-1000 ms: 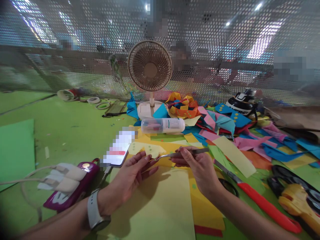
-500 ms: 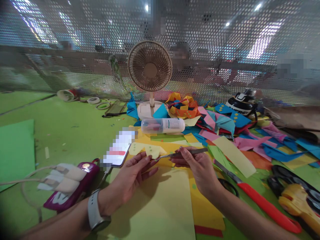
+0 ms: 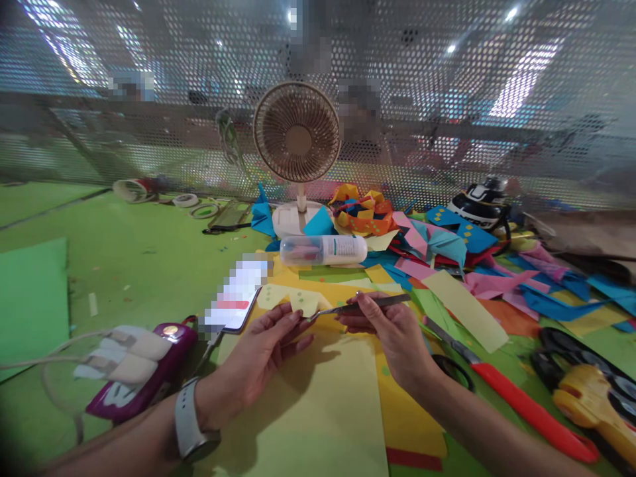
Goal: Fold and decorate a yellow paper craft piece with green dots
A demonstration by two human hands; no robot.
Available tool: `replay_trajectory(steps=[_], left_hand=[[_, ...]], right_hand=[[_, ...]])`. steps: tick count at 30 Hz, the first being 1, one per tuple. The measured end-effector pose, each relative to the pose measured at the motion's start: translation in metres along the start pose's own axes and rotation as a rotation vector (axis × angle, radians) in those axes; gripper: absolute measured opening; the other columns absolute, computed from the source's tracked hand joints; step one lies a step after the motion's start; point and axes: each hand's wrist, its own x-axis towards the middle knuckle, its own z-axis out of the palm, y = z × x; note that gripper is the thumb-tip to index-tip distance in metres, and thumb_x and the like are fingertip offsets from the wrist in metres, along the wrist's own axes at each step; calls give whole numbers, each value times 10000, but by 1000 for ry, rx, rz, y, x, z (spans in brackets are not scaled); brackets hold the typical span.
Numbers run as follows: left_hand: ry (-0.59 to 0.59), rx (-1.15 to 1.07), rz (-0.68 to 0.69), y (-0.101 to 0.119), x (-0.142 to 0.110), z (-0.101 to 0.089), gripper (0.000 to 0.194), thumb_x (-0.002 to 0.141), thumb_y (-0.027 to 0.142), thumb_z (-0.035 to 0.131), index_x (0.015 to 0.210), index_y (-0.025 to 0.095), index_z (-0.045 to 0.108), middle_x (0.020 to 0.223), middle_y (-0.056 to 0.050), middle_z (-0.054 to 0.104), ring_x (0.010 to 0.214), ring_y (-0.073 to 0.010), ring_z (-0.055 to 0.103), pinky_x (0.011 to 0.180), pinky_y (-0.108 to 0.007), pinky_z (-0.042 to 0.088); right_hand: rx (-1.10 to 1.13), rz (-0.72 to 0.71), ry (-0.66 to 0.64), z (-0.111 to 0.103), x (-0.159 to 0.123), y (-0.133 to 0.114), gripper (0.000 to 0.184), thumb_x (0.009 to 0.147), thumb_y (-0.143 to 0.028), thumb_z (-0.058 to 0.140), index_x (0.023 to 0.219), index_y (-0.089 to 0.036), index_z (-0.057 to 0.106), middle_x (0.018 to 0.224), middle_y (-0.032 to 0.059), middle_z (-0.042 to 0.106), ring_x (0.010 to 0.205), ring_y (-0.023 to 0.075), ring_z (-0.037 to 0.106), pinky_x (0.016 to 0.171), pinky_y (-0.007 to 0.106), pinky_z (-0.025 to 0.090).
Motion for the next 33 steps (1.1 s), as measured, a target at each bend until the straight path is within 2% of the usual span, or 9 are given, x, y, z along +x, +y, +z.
replay_trajectory(steps=[13, 33], left_hand=[[-1, 8, -2, 0, -1, 0, 124, 798, 57, 642, 850, 162, 600, 821, -28, 689, 798, -178, 690, 677, -296, 599], [-12, 30, -2, 0, -1, 1, 125, 807, 50, 634, 872, 151, 601, 817, -23, 678, 762, -152, 684, 679, -270, 595]], right_hand=[[-3, -1, 0, 1, -1, -1, 271, 752, -411, 706, 863, -167, 669, 773, 64, 733, 718, 209, 709, 628, 272, 565], [19, 16, 17, 3, 1, 2, 259, 760, -386, 708, 836, -141, 676, 725, 61, 729, 664, 163, 702, 609, 202, 553]])
